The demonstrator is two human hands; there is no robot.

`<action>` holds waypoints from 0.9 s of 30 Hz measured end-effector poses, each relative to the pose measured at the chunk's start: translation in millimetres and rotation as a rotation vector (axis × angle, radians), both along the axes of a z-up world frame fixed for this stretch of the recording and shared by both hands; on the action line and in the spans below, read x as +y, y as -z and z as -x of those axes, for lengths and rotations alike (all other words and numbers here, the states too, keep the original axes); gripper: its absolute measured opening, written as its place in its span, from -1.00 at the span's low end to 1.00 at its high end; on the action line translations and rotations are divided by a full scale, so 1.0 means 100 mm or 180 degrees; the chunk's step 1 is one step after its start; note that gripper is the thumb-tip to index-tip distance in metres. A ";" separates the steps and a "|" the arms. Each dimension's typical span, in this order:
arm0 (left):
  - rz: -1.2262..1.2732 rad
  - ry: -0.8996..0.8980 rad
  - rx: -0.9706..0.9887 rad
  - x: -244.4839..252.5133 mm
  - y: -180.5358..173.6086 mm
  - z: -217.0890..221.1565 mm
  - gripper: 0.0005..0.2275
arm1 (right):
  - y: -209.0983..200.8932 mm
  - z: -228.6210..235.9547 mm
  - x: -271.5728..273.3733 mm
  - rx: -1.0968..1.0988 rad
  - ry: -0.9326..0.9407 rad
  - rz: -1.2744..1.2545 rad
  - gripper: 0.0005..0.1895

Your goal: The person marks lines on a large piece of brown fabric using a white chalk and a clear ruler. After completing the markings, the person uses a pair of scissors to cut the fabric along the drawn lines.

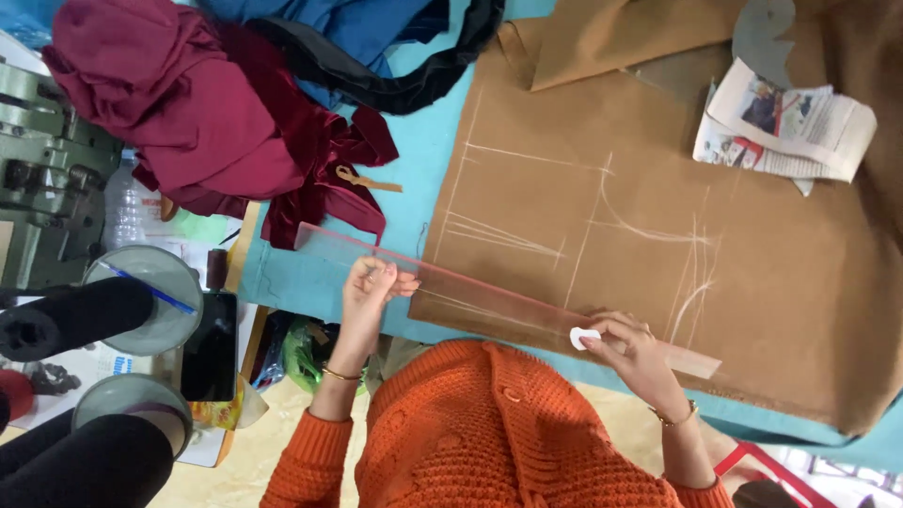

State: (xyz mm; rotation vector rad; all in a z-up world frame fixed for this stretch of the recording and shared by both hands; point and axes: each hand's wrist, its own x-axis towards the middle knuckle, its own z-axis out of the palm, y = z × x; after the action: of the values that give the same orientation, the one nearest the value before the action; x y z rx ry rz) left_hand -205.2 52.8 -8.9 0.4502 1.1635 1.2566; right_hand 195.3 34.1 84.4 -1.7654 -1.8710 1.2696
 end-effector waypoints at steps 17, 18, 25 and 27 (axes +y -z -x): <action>-0.1878 0.1578 0.5144 0.04 -0.25 -0.81 -0.38 | 0.34 -0.18 -1.09 0.0556 0.2289 0.0014 -0.89; -0.1860 0.1678 0.5540 0.03 -0.20 -0.82 -0.34 | 0.43 -0.24 -1.20 0.0455 0.2506 -0.0021 -0.87; -0.2097 0.1963 0.5850 0.02 -0.26 -0.80 -0.38 | 0.71 -0.63 -1.91 0.0511 0.3531 -0.0155 -0.83; -0.2041 0.1982 0.5898 0.01 -0.26 -0.84 -0.38 | 0.81 -0.82 -2.15 0.0482 0.3869 -0.0260 -0.83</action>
State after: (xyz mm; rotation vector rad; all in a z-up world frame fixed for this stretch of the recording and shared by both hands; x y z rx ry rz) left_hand -121.4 53.9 17.0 2.5569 1.7118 0.3197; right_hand 277.0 -180.7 3.0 -2.0717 -0.4680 0.7470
